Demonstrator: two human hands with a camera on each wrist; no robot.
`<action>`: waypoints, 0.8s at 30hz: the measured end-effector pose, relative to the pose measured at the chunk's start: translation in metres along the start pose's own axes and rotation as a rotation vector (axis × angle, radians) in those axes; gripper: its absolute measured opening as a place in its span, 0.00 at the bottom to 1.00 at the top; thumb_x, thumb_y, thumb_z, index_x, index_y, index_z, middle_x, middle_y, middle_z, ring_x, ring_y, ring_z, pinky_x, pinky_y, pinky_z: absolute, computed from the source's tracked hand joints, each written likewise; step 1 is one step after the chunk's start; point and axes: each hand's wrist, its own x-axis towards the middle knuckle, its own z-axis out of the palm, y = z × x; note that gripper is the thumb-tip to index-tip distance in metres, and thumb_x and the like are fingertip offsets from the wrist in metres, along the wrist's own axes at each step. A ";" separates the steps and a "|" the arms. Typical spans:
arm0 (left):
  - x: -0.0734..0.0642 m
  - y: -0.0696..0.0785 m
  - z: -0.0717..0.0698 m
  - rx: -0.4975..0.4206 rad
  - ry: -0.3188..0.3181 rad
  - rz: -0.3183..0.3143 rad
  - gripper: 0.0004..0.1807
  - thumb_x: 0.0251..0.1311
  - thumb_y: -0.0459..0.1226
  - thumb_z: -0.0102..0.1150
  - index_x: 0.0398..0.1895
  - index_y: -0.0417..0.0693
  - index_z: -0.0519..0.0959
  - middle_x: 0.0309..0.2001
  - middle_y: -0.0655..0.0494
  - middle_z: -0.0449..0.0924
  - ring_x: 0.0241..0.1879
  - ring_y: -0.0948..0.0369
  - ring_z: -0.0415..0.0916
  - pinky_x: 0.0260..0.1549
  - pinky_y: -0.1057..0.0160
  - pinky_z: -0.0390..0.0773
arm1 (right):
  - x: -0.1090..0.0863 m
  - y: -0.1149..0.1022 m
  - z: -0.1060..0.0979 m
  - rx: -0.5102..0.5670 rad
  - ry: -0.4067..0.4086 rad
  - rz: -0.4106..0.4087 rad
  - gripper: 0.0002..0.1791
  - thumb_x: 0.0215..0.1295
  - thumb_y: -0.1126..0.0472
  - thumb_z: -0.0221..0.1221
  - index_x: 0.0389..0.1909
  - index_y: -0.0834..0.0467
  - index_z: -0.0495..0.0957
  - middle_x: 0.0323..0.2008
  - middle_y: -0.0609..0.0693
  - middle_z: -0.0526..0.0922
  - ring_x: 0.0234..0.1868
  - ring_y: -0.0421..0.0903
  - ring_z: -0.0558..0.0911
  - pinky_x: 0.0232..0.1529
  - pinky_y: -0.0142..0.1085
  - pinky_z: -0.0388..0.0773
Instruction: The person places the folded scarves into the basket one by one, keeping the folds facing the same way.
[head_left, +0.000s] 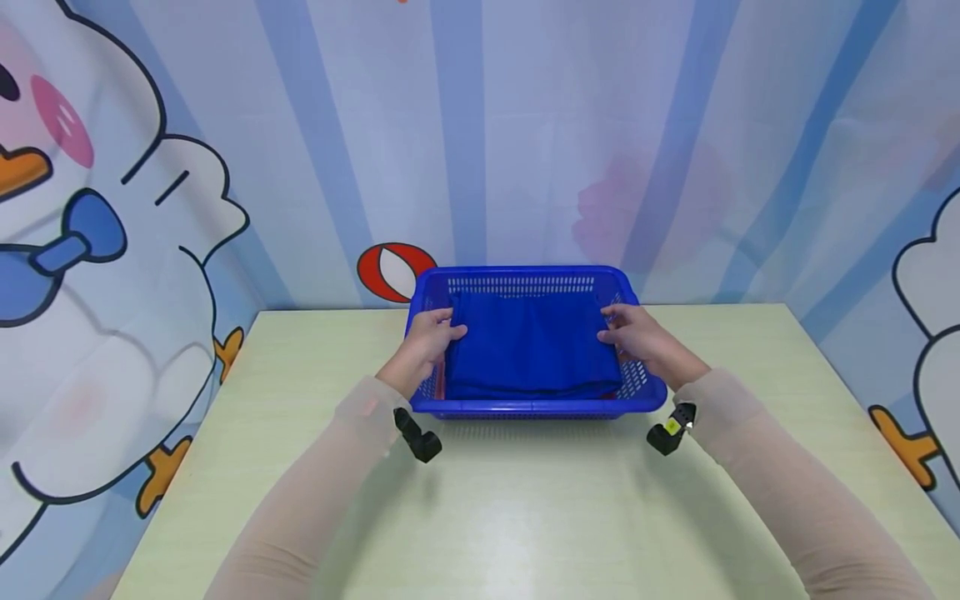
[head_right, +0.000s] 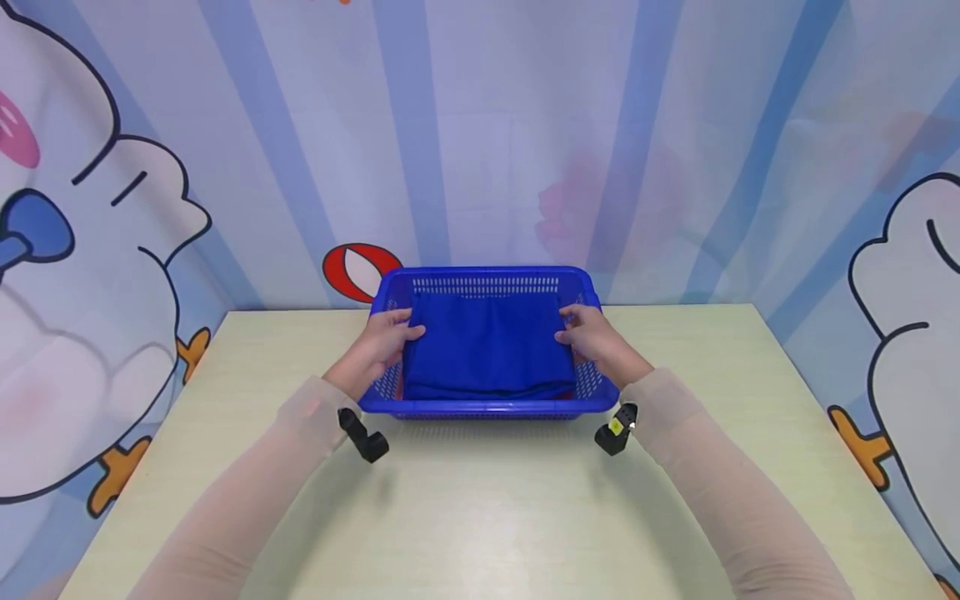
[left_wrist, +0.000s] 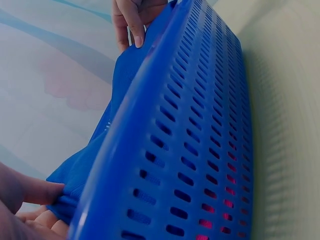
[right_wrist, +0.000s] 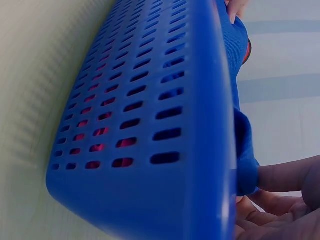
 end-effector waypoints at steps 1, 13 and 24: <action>0.000 -0.001 0.000 -0.001 0.002 -0.001 0.30 0.73 0.35 0.54 0.76 0.42 0.61 0.72 0.45 0.64 0.71 0.47 0.61 0.68 0.44 0.61 | 0.000 0.000 0.000 -0.001 -0.004 0.001 0.32 0.77 0.68 0.48 0.75 0.71 0.48 0.60 0.68 0.63 0.55 0.61 0.68 0.59 0.58 0.74; -0.002 0.001 -0.004 0.033 0.011 -0.019 0.31 0.72 0.33 0.54 0.76 0.42 0.60 0.72 0.43 0.64 0.71 0.46 0.60 0.67 0.43 0.61 | 0.003 0.000 0.003 -0.104 -0.008 -0.037 0.29 0.78 0.66 0.47 0.71 0.78 0.51 0.57 0.73 0.70 0.46 0.58 0.75 0.54 0.55 0.78; -0.003 0.008 -0.004 0.041 -0.011 0.005 0.32 0.70 0.33 0.57 0.75 0.41 0.61 0.71 0.44 0.66 0.63 0.49 0.69 0.68 0.49 0.63 | -0.001 -0.003 -0.001 -0.166 0.011 -0.066 0.30 0.76 0.66 0.51 0.69 0.78 0.54 0.52 0.72 0.74 0.36 0.50 0.77 0.49 0.50 0.81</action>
